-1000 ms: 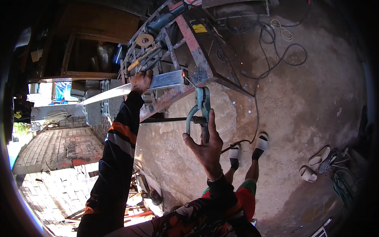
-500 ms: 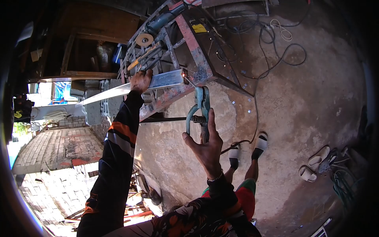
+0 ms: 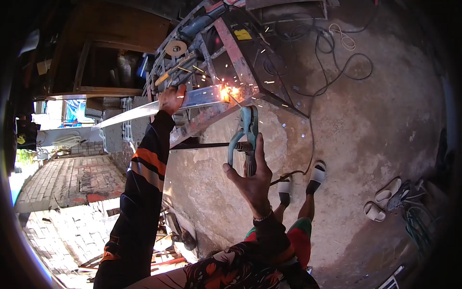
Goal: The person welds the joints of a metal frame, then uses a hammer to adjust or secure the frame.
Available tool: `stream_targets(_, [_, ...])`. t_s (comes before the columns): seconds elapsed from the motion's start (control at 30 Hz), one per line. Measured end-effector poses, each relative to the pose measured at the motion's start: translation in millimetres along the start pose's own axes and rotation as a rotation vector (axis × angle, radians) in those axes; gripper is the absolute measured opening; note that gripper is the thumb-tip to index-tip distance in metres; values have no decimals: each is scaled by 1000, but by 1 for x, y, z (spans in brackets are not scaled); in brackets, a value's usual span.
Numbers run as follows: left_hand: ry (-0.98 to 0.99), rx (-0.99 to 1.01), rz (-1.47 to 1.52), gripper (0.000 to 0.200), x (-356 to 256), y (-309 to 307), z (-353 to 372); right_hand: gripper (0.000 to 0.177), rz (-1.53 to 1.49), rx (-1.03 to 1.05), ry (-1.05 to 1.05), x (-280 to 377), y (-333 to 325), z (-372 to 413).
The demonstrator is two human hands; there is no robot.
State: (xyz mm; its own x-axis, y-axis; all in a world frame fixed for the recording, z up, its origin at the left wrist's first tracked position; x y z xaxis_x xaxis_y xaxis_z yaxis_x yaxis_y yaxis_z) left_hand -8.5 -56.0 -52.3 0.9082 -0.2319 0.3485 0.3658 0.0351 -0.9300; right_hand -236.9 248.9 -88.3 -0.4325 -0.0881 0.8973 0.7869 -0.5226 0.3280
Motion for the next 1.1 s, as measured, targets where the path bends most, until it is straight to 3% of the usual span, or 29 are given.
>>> stream_targets(0.03, [105, -66, -79, 28, -6, -7, 7, 103, 0, 0, 0, -1, 0, 0])
stream_targets(0.17, [197, -74, -112, 19, -13, -16, 14, 104, 38, -2, -27, -2, -2, 4])
stream_targets(0.33, [126, -48, -86, 24, -10, -11, 10, 104, 98, -17, -119, -2, 0, 5])
stream_targets(0.6, [92, -60, -86, 31, -12, -16, 11, 103, 108, -13, -55, -6, -2, 10])
stream_targets(0.67, [24, -16, 40, 38, -17, -25, 16, 103, 96, -15, -62, -7, -1, 11])
stream_targets(1.1, [3, -29, 2, 36, -12, -17, 11, 102, 104, -7, -82, -8, 1, 14])
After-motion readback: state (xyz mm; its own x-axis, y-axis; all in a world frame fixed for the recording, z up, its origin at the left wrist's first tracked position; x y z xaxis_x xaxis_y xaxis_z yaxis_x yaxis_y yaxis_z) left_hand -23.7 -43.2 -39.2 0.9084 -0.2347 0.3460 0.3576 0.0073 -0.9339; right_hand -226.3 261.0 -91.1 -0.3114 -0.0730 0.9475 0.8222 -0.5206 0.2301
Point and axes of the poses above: each hand's wrist, its own z-axis away from the middle knuckle, its own y-axis out of the palm, x = y × z, the point moved 3 cm from there along -z, towards the middle knuckle, and after that the axes turned 6 degrees about -x, right-handed, at the moved point
